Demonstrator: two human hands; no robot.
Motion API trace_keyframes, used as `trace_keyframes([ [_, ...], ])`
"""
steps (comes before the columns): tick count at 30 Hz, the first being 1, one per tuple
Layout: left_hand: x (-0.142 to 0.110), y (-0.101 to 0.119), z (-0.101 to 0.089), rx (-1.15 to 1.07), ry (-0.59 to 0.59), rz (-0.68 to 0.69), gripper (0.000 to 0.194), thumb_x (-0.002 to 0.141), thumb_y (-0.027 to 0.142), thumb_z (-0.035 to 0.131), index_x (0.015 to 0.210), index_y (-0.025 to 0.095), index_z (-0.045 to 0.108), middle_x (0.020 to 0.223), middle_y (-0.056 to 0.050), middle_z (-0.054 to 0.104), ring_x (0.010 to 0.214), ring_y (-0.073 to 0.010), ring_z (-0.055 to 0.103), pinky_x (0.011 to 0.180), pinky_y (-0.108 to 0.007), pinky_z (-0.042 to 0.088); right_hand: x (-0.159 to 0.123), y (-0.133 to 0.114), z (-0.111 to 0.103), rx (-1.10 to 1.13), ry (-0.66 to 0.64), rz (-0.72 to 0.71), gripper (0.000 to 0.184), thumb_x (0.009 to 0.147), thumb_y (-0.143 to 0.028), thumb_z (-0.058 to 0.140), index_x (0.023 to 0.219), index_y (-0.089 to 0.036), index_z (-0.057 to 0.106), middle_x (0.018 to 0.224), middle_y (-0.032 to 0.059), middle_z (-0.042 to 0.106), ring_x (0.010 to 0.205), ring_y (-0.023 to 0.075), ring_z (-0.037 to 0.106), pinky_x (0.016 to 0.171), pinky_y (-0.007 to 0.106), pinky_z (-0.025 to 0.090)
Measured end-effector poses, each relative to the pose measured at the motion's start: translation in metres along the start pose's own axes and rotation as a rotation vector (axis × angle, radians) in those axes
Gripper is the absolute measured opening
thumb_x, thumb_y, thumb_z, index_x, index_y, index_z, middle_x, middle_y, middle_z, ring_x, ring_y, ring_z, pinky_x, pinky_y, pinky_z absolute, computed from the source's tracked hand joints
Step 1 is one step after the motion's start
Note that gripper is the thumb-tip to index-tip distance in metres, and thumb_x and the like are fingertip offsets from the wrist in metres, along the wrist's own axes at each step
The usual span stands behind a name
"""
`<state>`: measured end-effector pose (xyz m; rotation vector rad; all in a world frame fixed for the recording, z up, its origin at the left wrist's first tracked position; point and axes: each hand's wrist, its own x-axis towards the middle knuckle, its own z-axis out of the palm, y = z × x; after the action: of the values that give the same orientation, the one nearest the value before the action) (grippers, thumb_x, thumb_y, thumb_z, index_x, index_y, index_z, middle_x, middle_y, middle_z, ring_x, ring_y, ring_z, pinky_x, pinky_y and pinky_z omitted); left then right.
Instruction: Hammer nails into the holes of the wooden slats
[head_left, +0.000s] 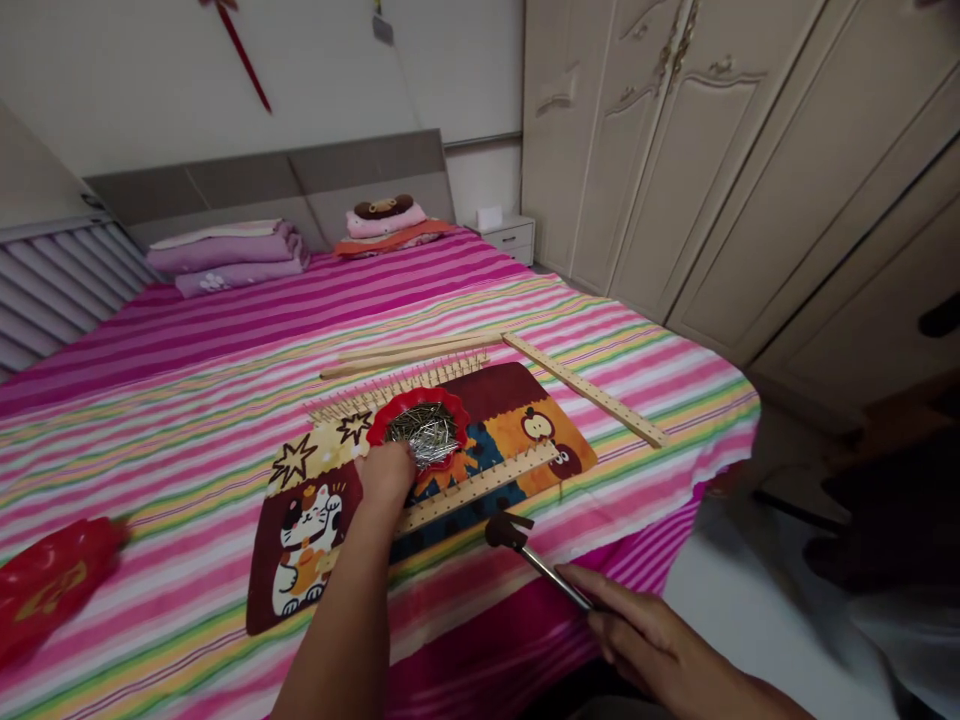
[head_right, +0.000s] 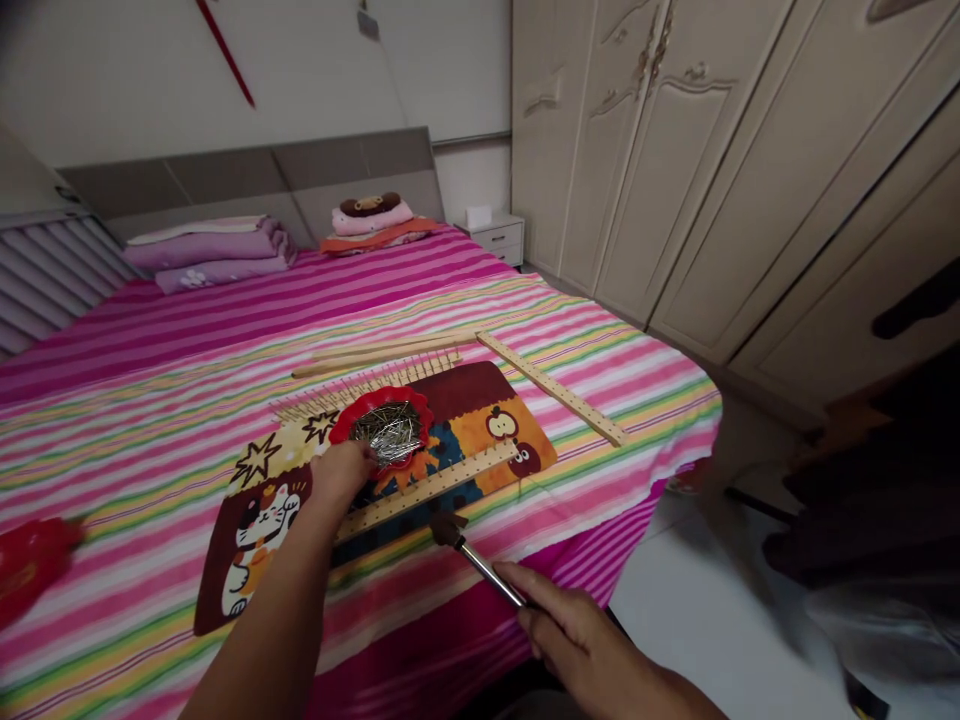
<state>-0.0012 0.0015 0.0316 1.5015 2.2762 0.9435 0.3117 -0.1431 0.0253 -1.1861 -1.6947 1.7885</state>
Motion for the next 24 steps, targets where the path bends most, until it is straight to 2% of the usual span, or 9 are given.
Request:
trace_keyframes([
  [3,-0.002,-0.007,-0.007,0.091,-0.060,-0.012,0.022,0.070,0.038,0.055,0.058,0.023,0.065,0.037,0.000,0.044,0.050,-0.0174,0.049,0.062,-0.031,0.032,0.002,0.001,-0.001,0.021,-0.006,0.012,0.058,0.091,-0.047,0.040,0.140,-0.016,0.045,0.055,-0.0060,0.031,0.048,0.0107,0.030,0.043,0.022,0.023],
  [5,-0.005,-0.013,-0.015,0.090,-0.097,-0.026,0.020,0.066,0.041,0.059,0.058,0.023,0.065,0.046,0.000,0.054,0.053,-0.0164,0.051,0.061,-0.029,0.033,0.004,0.000,-0.001,0.027,-0.001,0.016,0.058,0.091,-0.046,0.040,0.139,-0.016,0.046,0.055,-0.0063,0.029,0.049,0.0107,0.029,0.043,0.022,0.023],
  [7,-0.010,-0.017,-0.026,-0.055,-0.115,-0.063,0.021,0.060,0.043,0.063,0.064,0.022,0.066,0.055,0.001,0.061,0.057,-0.0154,0.054,0.061,-0.028,0.036,0.006,-0.001,-0.001,0.030,0.000,0.019,0.059,0.090,-0.047,0.041,0.139,-0.015,0.046,0.055,-0.0064,0.029,0.050,0.0110,0.029,0.044,0.023,0.023],
  [11,-0.027,-0.024,-0.055,-0.512,-0.050,-0.148,0.043,0.049,0.042,0.070,0.085,0.018,0.066,0.058,0.002,0.062,0.058,-0.0136,0.055,0.059,-0.025,0.041,0.007,0.000,0.004,0.048,0.029,0.045,0.063,0.088,-0.051,0.043,0.140,-0.015,0.045,0.056,-0.0060,0.030,0.051,0.0116,0.030,0.047,0.023,0.024],
  [14,-0.044,-0.033,-0.082,-0.607,0.015,-0.223,0.044,0.047,0.041,0.073,0.083,0.017,0.069,0.067,-0.001,0.068,0.063,-0.0141,0.058,0.061,-0.026,0.044,0.006,-0.001,0.009,0.069,0.036,0.074,0.066,0.086,-0.054,0.045,0.140,-0.016,0.045,0.056,-0.0062,0.029,0.051,0.0117,0.029,0.047,0.024,0.022],
  [17,-0.064,-0.050,-0.102,-0.647,0.009,-0.321,0.043,0.045,0.041,0.076,0.080,0.016,0.071,0.078,-0.006,0.071,0.071,-0.0162,0.062,0.062,-0.026,0.047,0.004,-0.003,0.014,0.097,0.005,0.102,0.068,0.084,-0.055,0.046,0.141,-0.018,0.043,0.057,-0.0061,0.029,0.052,0.0117,0.029,0.047,0.024,0.021],
  [20,-0.083,-0.070,-0.109,-0.692,0.006,-0.407,0.053,0.038,0.040,0.081,0.084,0.015,0.072,0.079,-0.007,0.072,0.070,-0.0171,0.063,0.060,-0.027,0.049,0.004,-0.005,0.018,0.106,-0.007,0.129,0.067,0.084,-0.053,0.048,0.141,-0.019,0.043,0.059,-0.0053,0.032,0.054,0.0121,0.033,0.047,0.023,0.023],
  [24,-0.100,-0.088,-0.100,-0.695,0.086,-0.441,0.050,0.035,0.042,0.083,0.075,0.014,0.073,0.072,-0.006,0.070,0.066,-0.0163,0.062,0.059,-0.028,0.050,0.006,-0.006,0.023,0.096,0.009,0.128,0.065,0.083,-0.052,0.049,0.140,-0.020,0.046,0.060,-0.0046,0.036,0.055,0.0125,0.035,0.049,0.023,0.027],
])
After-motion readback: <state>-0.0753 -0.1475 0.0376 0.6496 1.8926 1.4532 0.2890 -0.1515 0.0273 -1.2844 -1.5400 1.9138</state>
